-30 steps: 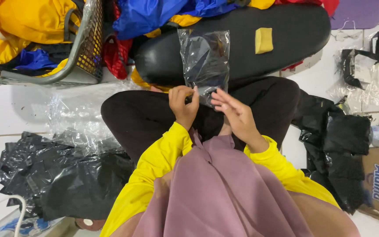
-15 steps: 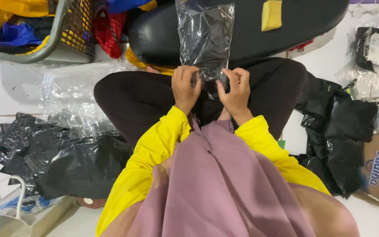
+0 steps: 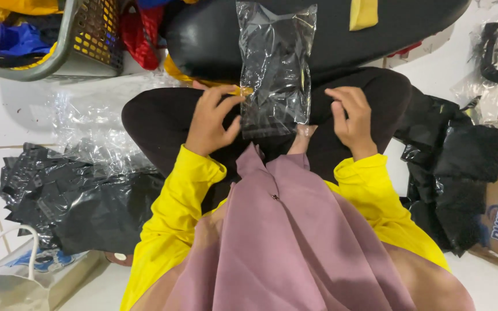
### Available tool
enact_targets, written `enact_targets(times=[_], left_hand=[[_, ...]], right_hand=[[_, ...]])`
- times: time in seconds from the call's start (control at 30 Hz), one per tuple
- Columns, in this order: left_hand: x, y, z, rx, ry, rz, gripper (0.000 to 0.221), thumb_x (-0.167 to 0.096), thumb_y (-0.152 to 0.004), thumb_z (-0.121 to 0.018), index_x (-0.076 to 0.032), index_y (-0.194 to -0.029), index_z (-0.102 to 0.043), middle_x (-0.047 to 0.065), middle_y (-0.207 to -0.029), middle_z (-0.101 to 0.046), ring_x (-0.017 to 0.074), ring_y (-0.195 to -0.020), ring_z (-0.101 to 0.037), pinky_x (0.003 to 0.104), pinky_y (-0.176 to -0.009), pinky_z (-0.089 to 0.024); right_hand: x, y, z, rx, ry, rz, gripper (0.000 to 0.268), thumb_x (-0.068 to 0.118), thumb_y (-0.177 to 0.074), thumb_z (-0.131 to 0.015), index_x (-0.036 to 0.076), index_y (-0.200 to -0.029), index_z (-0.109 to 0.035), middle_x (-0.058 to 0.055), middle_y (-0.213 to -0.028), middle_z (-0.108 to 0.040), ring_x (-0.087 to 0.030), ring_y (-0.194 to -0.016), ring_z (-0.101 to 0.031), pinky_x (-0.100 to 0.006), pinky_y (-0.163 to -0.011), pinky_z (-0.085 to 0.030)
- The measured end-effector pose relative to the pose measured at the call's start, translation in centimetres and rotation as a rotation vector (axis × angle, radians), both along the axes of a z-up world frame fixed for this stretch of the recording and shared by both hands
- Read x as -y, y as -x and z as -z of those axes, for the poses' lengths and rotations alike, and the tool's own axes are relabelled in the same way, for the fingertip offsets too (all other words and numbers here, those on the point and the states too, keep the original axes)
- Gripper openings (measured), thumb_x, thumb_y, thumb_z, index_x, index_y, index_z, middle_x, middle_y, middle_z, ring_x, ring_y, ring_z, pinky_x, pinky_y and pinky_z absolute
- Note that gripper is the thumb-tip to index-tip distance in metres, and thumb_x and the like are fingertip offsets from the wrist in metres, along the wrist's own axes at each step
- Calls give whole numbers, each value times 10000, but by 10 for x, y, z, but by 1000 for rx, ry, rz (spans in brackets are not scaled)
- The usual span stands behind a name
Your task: Cleaning a black fabric item with a sponge and then packing it into plastic bags for shipping.
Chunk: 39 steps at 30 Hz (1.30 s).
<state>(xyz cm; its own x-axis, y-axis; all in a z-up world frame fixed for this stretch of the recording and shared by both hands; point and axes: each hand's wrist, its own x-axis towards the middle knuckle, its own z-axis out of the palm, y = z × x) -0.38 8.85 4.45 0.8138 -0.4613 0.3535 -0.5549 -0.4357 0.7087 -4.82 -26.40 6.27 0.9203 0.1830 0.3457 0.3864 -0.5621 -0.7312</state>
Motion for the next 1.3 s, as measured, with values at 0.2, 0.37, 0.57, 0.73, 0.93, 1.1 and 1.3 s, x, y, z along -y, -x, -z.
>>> enact_targets(times=[0.2, 0.37, 0.57, 0.73, 0.93, 1.1, 1.3], left_hand=[[-3, -42, 39, 391, -459, 18, 668, -52, -694, -945, -163, -1283, -649, 88, -1318, -603, 316, -1245, -585, 459, -1042, -482], [29, -53, 41, 661, -498, 111, 561, -68, -1008, -685, -205, -1526, -518, 144, -1545, -497, 322, -1413, -497, 466, -1159, -404], [39, -69, 42, 554, -881, 285, 857, 66, -1032, -668, -137, -1706, -179, 125, -1736, -176, 318, -1585, -224, 475, -1274, -254], [36, -71, 81, 555, -921, 327, 782, -88, -991, -670, -127, -1668, -280, 93, -1732, -232, 294, -1590, -210, 489, -1286, -216], [32, -69, 81, 471, -899, 338, 732, -65, -981, -635, -116, -1648, -338, 102, -1714, -283, 290, -1584, -226, 466, -1280, -201], [38, -71, 58, 114, -551, 289, 539, -247, -1115, -544, -70, -1597, -380, 121, -1635, -421, 302, -1524, -350, 501, -1223, -280], [43, -77, 50, -247, -76, 105, 415, -252, -1129, -367, -103, -1377, -665, 128, -1449, -621, 304, -1396, -541, 456, -1173, -307]], right_hand=[[14, -19, 32, 347, 571, -13, 476, 188, -923, -814, 80, -1366, -676, -177, -1245, -631, -374, -1063, -631, -468, -836, -520], [-17, -44, 74, 533, 615, -89, 506, 444, -1096, -477, 129, -1460, -634, -207, -1470, -604, -393, -1316, -590, -505, -1039, -465], [-18, -41, 54, 308, 735, -271, 613, 143, -1086, -731, 102, -1589, -385, -256, -1600, -439, -438, -1472, -473, -578, -1185, -418], [-16, -45, 69, 289, 829, -303, 565, 236, -1036, -749, 96, -1532, -517, -165, -1563, -526, -361, -1440, -518, -519, -1152, -433], [-9, -47, 80, 215, 678, -251, 410, 243, -1108, -560, 83, -1483, -600, -106, -1444, -667, -310, -1343, -625, -453, -1056, -505], [-9, -55, 72, -142, 290, -186, 401, 120, -1100, -495, 112, -1494, -569, -255, -1449, -600, -407, -1312, -600, -491, -1100, -463], [-21, -79, 90, -192, -264, -154, 451, 275, -1161, -377, -47, -1185, -692, -197, -1160, -725, -310, -1055, -736, -400, -1000, -602]])
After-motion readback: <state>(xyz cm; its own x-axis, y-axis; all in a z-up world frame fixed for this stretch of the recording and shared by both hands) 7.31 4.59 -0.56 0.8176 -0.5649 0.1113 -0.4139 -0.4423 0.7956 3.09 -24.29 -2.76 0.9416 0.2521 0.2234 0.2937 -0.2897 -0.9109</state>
